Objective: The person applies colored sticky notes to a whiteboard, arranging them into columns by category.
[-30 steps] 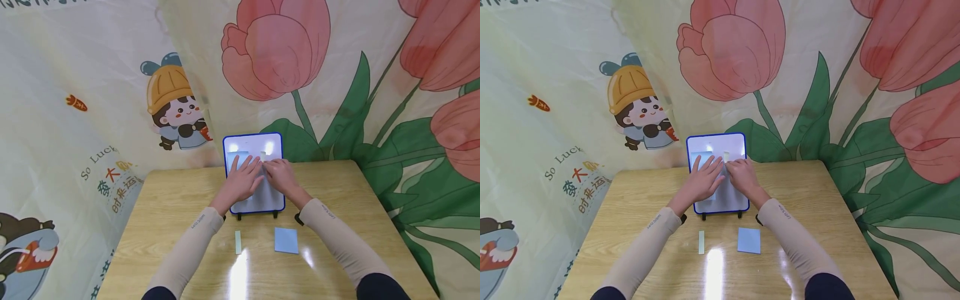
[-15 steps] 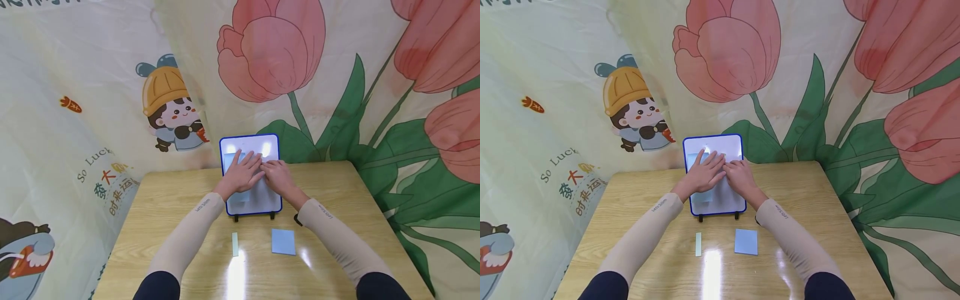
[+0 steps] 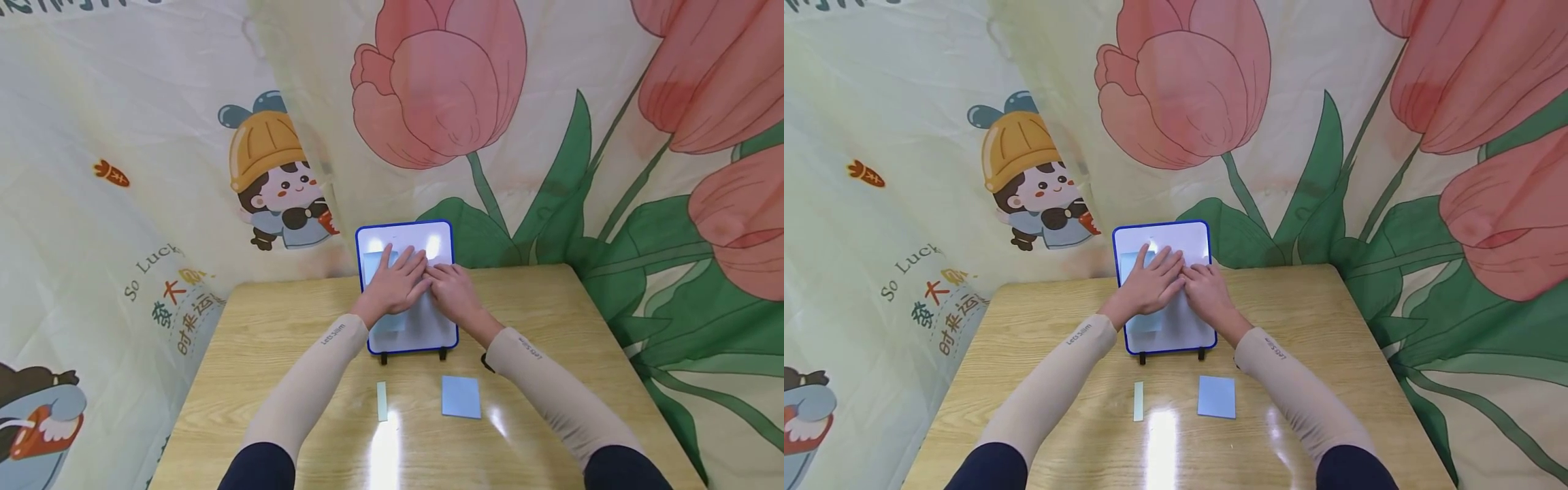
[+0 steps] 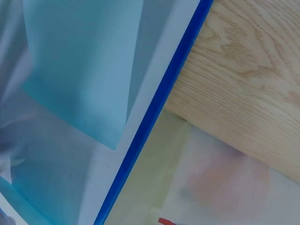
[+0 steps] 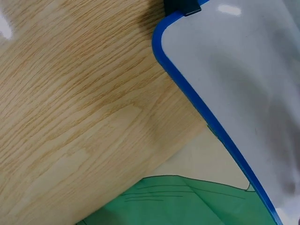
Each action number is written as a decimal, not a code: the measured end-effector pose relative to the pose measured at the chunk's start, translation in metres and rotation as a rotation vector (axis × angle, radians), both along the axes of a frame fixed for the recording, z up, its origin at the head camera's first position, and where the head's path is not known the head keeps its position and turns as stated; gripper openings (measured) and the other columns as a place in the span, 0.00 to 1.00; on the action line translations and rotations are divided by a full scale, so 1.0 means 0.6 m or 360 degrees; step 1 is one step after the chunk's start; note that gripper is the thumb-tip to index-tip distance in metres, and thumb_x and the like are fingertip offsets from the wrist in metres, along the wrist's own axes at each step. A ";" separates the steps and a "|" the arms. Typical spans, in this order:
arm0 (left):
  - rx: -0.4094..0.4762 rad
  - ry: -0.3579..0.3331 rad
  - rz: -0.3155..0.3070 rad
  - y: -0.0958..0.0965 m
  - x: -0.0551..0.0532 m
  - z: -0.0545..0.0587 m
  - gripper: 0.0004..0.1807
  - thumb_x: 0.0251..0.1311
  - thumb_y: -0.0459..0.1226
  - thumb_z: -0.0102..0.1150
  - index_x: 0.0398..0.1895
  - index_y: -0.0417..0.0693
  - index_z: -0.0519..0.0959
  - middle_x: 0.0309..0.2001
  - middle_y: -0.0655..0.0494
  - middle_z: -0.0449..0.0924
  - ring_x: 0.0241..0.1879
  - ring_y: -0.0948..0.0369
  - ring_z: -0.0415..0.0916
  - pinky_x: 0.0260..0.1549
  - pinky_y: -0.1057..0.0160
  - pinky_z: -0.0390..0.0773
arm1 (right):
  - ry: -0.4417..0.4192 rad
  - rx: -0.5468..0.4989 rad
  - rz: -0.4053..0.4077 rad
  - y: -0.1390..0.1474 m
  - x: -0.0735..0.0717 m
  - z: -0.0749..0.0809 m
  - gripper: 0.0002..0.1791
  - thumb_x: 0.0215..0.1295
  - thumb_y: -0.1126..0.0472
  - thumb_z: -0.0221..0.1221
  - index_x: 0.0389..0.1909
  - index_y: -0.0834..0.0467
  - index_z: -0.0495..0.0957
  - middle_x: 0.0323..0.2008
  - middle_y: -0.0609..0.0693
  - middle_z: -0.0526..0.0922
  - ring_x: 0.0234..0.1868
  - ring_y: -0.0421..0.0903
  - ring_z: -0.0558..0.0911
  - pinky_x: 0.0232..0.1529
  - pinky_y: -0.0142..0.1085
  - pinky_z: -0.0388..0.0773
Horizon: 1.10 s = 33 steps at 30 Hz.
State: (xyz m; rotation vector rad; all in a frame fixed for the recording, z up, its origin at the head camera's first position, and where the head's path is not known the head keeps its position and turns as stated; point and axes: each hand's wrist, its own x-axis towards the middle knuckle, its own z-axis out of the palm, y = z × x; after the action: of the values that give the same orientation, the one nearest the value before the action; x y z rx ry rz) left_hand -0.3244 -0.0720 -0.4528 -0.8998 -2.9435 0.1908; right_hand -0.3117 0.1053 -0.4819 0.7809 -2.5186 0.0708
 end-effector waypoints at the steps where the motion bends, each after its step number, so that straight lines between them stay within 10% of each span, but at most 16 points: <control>1: -0.0007 0.0001 0.0005 0.000 -0.001 0.000 0.41 0.70 0.64 0.05 0.80 0.57 0.44 0.81 0.63 0.36 0.80 0.58 0.29 0.73 0.39 0.23 | 0.0021 0.0007 0.0007 0.000 0.000 -0.001 0.17 0.64 0.60 0.65 0.55 0.55 0.83 0.56 0.47 0.85 0.57 0.48 0.81 0.57 0.45 0.77; 14: 0.0015 -0.0007 0.0067 -0.008 -0.003 0.000 0.39 0.71 0.64 0.09 0.80 0.60 0.43 0.80 0.65 0.35 0.80 0.57 0.28 0.72 0.39 0.18 | 0.0204 0.0083 0.0067 0.004 -0.003 -0.007 0.18 0.62 0.59 0.68 0.52 0.57 0.84 0.53 0.49 0.86 0.56 0.49 0.82 0.58 0.44 0.77; 33: 0.0121 -0.0014 0.0036 -0.013 0.001 -0.005 0.38 0.71 0.63 0.09 0.80 0.60 0.36 0.80 0.65 0.37 0.80 0.57 0.28 0.72 0.39 0.19 | -0.0103 0.0117 0.0082 0.019 -0.022 0.007 0.29 0.75 0.48 0.49 0.72 0.57 0.65 0.73 0.52 0.67 0.75 0.54 0.62 0.74 0.52 0.58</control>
State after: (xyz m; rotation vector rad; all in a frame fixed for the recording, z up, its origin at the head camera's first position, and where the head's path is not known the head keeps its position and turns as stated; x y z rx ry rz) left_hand -0.3237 -0.0799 -0.4557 -0.8600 -2.9475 0.0756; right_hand -0.3250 0.1168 -0.4774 0.8861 -2.5744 0.0214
